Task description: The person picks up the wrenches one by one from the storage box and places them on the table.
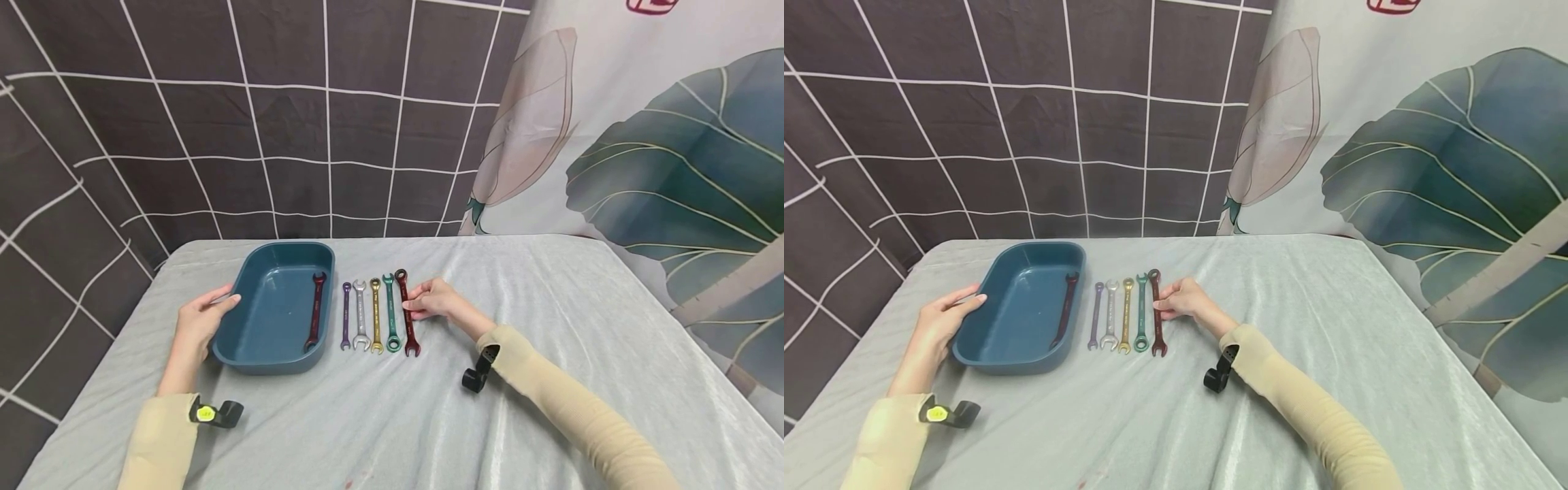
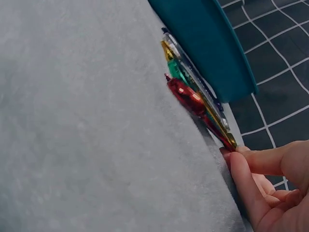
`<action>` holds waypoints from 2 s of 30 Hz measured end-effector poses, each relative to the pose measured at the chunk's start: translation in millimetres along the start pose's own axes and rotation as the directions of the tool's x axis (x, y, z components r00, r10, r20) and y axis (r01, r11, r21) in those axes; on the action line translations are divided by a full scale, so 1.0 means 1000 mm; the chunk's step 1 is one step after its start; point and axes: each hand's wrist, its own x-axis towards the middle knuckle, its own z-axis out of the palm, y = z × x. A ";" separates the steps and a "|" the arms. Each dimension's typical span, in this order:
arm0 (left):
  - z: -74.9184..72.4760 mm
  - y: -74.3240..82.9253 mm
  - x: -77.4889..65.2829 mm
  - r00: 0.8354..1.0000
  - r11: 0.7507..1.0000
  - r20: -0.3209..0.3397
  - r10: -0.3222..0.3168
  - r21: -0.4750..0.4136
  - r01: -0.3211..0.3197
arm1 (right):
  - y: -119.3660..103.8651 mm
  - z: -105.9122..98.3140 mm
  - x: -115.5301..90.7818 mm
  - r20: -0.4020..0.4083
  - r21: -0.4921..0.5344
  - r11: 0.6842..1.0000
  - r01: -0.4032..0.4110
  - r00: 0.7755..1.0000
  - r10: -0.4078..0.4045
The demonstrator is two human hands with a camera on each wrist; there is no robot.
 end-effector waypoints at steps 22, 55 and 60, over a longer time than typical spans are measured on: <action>0.000 -0.001 0.001 1.000 1.000 -0.009 -0.008 -0.016 0.008 | 0.001 0.002 0.001 -0.028 -0.181 0.983 0.005 1.000 -0.010; 0.000 0.001 -0.001 1.000 1.000 -0.005 -0.007 -0.008 0.007 | -0.006 -0.007 -0.005 -0.010 -0.295 0.955 0.036 0.999 -0.041; 0.000 0.001 -0.001 1.000 1.000 -0.002 -0.004 -0.007 0.004 | -0.009 -0.009 -0.007 0.022 -0.293 0.956 0.028 1.000 -0.022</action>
